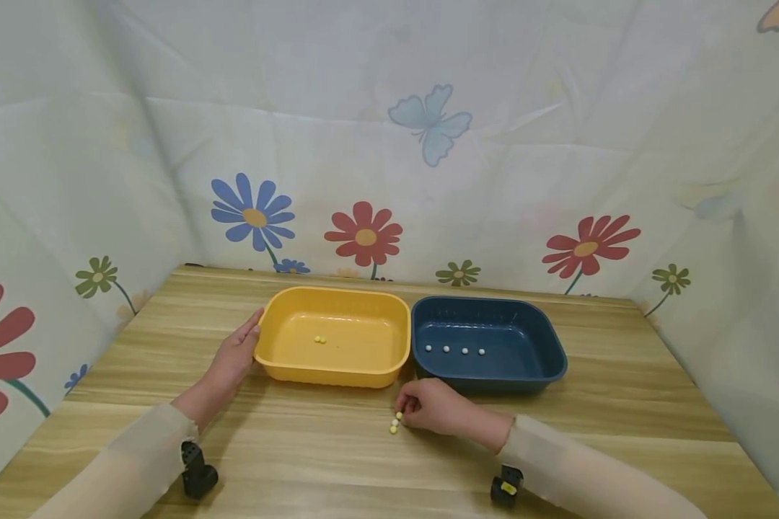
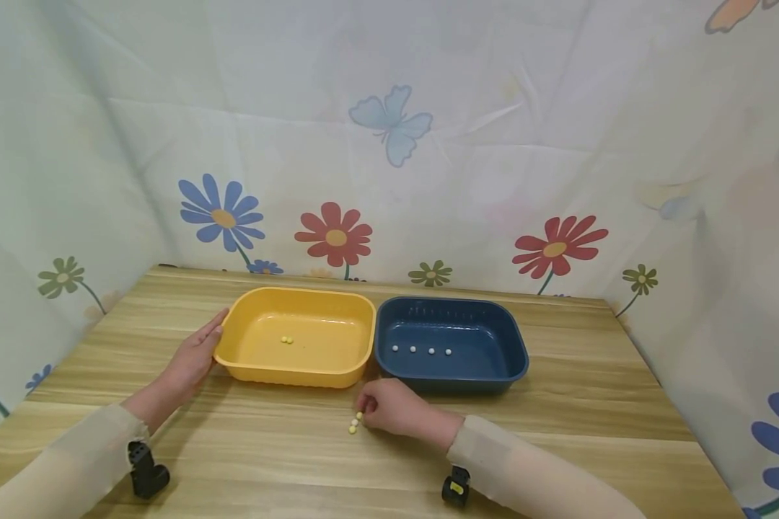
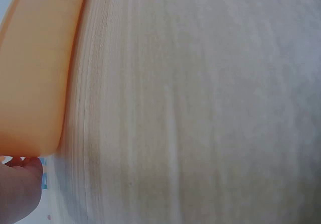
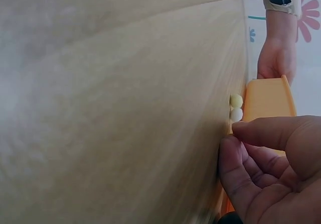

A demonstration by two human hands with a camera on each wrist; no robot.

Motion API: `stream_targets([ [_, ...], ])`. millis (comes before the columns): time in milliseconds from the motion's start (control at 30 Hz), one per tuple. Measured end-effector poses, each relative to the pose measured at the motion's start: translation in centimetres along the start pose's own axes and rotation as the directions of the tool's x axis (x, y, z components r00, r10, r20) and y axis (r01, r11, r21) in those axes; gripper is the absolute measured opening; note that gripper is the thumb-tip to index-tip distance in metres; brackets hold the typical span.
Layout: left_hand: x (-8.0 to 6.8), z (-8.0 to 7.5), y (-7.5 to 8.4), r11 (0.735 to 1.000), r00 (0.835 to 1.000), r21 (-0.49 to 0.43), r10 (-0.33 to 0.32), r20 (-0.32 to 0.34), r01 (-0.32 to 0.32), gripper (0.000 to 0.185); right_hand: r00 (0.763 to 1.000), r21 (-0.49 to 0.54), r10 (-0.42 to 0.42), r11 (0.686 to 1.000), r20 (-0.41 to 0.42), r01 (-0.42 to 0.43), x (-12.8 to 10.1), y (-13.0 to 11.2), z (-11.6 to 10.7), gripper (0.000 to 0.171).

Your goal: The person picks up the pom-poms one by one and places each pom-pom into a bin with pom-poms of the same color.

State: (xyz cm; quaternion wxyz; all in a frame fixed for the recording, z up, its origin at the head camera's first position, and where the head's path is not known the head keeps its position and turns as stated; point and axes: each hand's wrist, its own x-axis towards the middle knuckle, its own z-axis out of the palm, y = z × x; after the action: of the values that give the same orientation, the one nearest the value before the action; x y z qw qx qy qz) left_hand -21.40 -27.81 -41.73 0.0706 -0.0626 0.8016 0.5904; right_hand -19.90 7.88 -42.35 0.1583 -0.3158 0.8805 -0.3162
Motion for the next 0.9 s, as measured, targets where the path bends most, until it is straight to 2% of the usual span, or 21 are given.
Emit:
stream_targets([
  [233, 0.2, -0.1, -0.3, 1.0, 1.0, -0.013, 0.003, -0.002, -0.003, 0.055, 1.0, 0.035, 0.002, 0.999, -0.017, -0.001, -0.4, -0.4, -0.5, 0.007],
  [433, 0.3, 0.0, -0.4, 1.0, 1.0, -0.017, 0.0, -0.004, 0.0, 0.055, 1.0, 0.026, -0.008, 1.0, -0.002, 0.008, -1.1, -1.6, -2.2, 0.005],
  [633, 0.2, 0.0, -0.3, 1.0, 1.0, -0.025, 0.005, 0.001, -0.005, 0.055, 0.994, 0.095, 0.049, 0.994, 0.099, -0.059, -0.7, -3.2, -4.8, 0.009],
  [767, 0.2, 0.0, -0.3, 1.0, 1.0, -0.017, 0.002, -0.004, -0.002, 0.055, 0.984, 0.148, 0.073, 0.984, 0.164, -0.098, 0.5, -4.0, -6.3, 0.005],
  [900, 0.2, 0.0, -0.2, 1.0, 1.0, -0.011, -0.006, -0.01, 0.006, 0.055, 0.972, 0.209, 0.073, 0.97, 0.223, -0.121, 2.2, -5.0, -8.2, 0.009],
])
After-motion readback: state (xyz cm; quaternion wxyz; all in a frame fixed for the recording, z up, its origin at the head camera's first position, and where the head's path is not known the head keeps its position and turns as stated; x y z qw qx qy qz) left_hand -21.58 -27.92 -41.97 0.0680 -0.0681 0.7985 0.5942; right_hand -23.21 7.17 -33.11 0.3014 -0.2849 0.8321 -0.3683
